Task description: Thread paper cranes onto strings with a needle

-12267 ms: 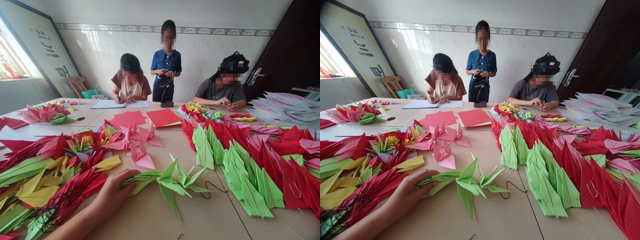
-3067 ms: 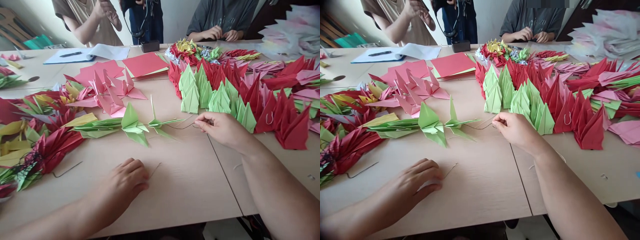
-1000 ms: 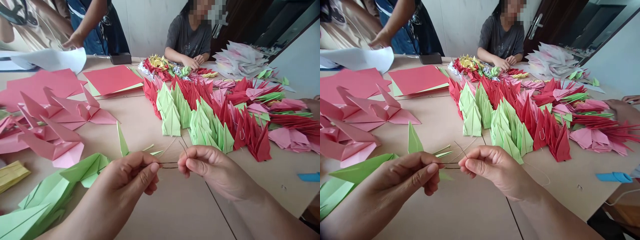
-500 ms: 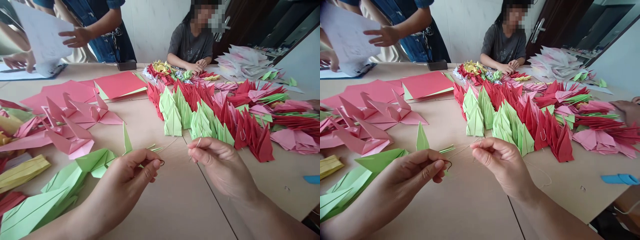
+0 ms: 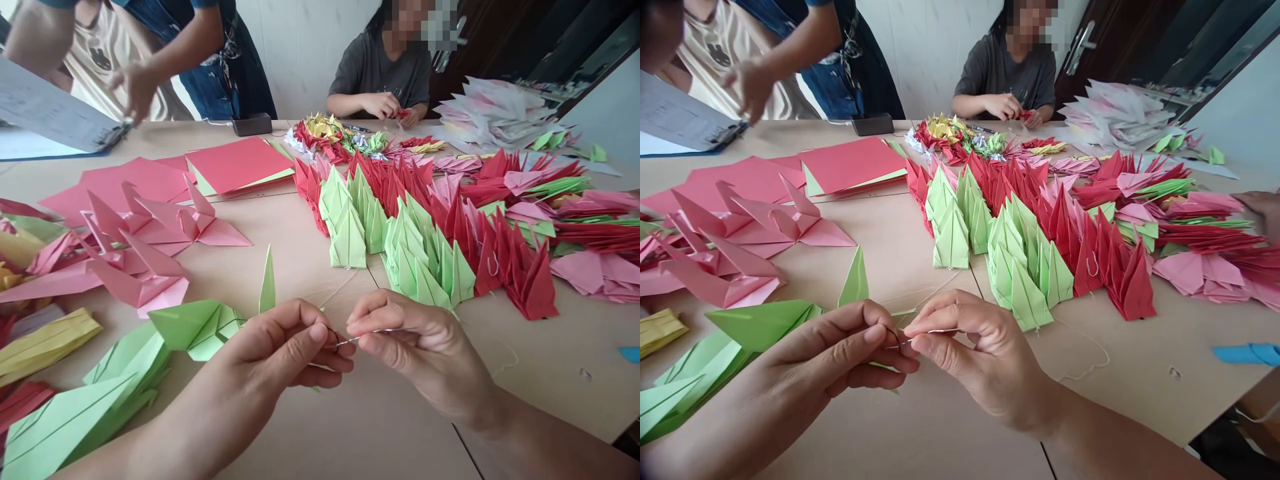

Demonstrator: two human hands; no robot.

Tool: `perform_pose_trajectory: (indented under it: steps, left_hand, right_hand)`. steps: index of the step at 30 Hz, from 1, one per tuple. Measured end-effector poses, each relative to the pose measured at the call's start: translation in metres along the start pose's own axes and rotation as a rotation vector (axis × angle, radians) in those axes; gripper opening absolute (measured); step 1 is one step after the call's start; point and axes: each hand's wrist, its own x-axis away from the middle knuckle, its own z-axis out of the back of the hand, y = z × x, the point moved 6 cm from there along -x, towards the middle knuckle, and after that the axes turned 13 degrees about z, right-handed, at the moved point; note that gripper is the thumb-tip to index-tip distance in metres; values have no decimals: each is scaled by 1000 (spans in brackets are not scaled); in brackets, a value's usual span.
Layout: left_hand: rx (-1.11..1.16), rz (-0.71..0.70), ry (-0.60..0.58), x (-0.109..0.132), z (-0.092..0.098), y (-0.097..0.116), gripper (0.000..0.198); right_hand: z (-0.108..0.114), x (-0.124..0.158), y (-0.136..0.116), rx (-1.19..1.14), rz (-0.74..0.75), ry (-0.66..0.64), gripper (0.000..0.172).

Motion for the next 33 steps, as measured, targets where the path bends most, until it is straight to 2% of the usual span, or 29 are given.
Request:
perform_pose_trajectory:
  steps: [6,15,21,27,33]
  left_hand:
    - [-141,-39,1,2,-2,0,24]
    - [-154,-89,51,4,-6,-2,18]
    - [-325,-146,105,2,-8,-4,16]
    - [-555,-154,210,2,-6,-3,22]
    - [-606,-177,286,5,-3,2,25]
  right_hand:
    - [-1,3,-6,154,120,-16,17]
    - [-4,5,-14,305,228,-26,13]
    - [-7,7,-18,441,289,-71,14]
    - [-7,9,-19,450,291,-49,14]
    - [-5,12,-21,417,261,-6,15]
